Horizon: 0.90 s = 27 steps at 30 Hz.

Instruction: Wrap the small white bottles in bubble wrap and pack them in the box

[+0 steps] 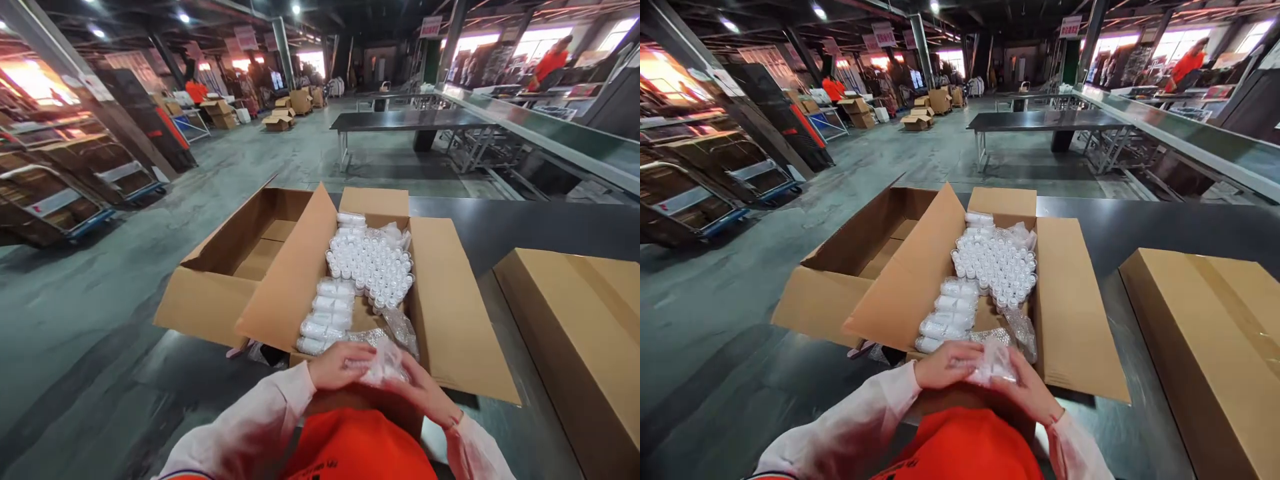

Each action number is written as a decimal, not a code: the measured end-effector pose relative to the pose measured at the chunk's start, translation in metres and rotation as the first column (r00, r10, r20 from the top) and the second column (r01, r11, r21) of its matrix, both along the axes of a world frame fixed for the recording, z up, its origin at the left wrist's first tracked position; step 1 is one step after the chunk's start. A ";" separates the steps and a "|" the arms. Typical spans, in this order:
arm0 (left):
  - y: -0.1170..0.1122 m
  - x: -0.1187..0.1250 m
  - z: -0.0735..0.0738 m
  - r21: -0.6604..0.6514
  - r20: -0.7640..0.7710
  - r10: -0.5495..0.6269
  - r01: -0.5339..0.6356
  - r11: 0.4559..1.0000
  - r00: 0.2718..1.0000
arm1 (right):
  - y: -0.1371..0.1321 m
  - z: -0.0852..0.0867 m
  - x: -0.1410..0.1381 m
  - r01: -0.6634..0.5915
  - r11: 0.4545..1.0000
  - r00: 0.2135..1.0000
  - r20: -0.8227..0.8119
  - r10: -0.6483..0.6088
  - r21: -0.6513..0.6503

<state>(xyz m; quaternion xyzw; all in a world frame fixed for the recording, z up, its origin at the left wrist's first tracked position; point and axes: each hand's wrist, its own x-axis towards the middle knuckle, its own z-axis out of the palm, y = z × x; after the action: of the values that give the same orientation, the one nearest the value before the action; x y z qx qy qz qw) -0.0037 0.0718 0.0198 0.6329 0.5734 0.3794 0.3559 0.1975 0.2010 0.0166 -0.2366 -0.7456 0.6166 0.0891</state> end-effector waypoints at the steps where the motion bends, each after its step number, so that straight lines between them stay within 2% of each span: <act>1: 0.001 -0.001 0.001 -0.046 0.031 0.024 -0.022 0.999 0.999 | 0.001 0.002 -0.001 -0.054 0.995 0.997 -0.047 0.059 0.089; 3: 0.003 -0.001 0.006 -0.095 -0.025 0.026 -0.028 0.995 0.999 | 0.001 0.001 -0.005 -0.091 0.986 0.995 -0.038 0.097 0.142; 5: 0.003 0.003 0.013 -0.116 -0.243 -0.032 0.004 0.993 0.969 | -0.003 -0.005 -0.014 -0.008 1.000 0.998 0.064 0.006 0.026; 8: 0.005 0.007 0.020 -0.181 -0.549 -0.105 0.005 0.983 0.829 | -0.012 -0.016 -0.033 0.133 0.964 0.976 0.201 -0.087 -0.232; 10: 0.010 -0.002 0.020 -0.201 -0.616 -0.092 -0.044 0.979 0.782 | -0.012 -0.018 -0.044 0.142 0.931 0.977 0.199 -0.077 -0.336; 12: 0.018 -0.025 0.017 -0.217 -0.661 -0.038 -0.142 0.966 0.749 | -0.005 -0.016 -0.049 0.171 0.931 0.977 0.180 -0.117 -0.322; 14: 0.027 -0.054 0.011 -0.248 -0.735 0.016 -0.292 0.924 0.678 | 0.012 -0.014 -0.045 0.216 0.943 0.968 0.182 -0.173 -0.252; 16: 0.035 -0.078 0.002 -0.261 -0.806 0.051 -0.431 0.864 0.590 | 0.034 -0.016 -0.037 0.233 0.971 0.953 0.213 -0.217 -0.052; 18: 0.042 -0.088 -0.007 -0.250 -0.839 0.083 -0.516 0.819 0.538 | 0.058 -0.021 -0.030 0.200 0.962 0.931 0.270 -0.246 0.185; 20: 0.047 -0.086 -0.014 -0.249 -0.839 0.108 -0.553 0.795 0.533 | 0.078 -0.028 -0.031 0.147 0.905 0.895 0.337 -0.294 0.398; 22: 0.054 -0.080 -0.018 -0.285 -0.823 0.109 -0.571 0.770 0.557 | 0.089 -0.036 -0.041 0.106 0.851 0.861 0.381 -0.338 0.515; 25: 0.062 -0.078 -0.015 -0.368 -0.783 0.096 -0.583 0.724 0.615 | 0.091 -0.045 -0.063 0.037 0.778 0.816 0.430 -0.385 0.627; 27: 0.066 -0.078 -0.010 -0.377 -0.753 0.104 -0.556 0.741 0.650 | 0.087 -0.049 -0.073 -0.008 0.763 0.791 0.471 -0.391 0.647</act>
<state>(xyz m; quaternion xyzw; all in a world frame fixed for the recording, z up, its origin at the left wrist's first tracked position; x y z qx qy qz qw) -0.0817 0.1373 0.0100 0.4639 0.8603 -0.0160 0.2110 0.1246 0.2875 -0.0322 -0.4495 -0.8653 0.2219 -0.0044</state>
